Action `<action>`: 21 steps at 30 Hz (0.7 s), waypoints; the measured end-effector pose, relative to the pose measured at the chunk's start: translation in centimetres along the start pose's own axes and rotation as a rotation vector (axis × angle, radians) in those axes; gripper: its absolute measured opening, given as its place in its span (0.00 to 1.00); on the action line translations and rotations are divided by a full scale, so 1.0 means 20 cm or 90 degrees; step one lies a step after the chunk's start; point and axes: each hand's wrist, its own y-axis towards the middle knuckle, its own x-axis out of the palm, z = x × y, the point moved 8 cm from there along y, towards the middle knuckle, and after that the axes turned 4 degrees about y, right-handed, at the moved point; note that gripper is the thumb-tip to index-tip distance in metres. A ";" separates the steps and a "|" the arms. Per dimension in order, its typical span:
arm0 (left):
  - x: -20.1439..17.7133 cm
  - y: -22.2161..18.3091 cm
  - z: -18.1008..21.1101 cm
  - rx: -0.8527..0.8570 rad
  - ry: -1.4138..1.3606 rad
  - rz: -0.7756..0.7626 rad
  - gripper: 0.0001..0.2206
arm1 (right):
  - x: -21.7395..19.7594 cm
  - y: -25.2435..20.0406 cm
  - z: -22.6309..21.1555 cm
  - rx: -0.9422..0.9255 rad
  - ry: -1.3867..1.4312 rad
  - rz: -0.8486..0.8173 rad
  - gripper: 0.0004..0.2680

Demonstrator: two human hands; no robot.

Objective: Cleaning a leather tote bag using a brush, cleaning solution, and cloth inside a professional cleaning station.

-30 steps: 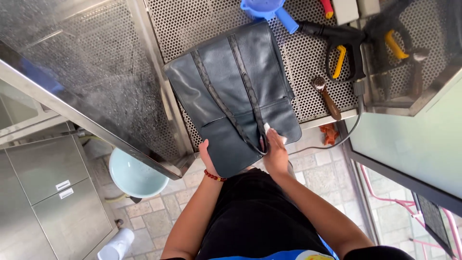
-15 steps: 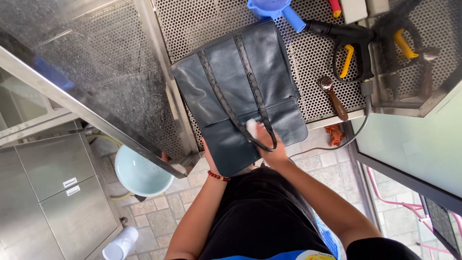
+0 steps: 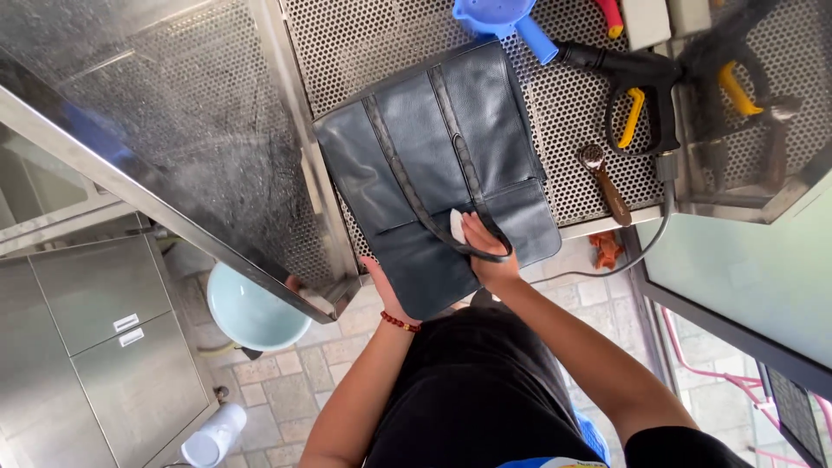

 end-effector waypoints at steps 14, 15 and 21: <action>0.07 -0.04 -0.02 -0.068 0.023 -0.031 0.41 | 0.17 0.07 -0.01 -0.002 0.146 0.034 0.16; 0.02 -0.04 -0.03 -0.066 0.020 -0.026 0.41 | 0.20 0.01 -0.06 -0.002 0.147 0.028 0.16; -0.35 0.11 -0.05 -0.034 0.029 0.010 0.42 | 0.12 -0.12 -0.41 -0.026 0.293 -0.007 0.14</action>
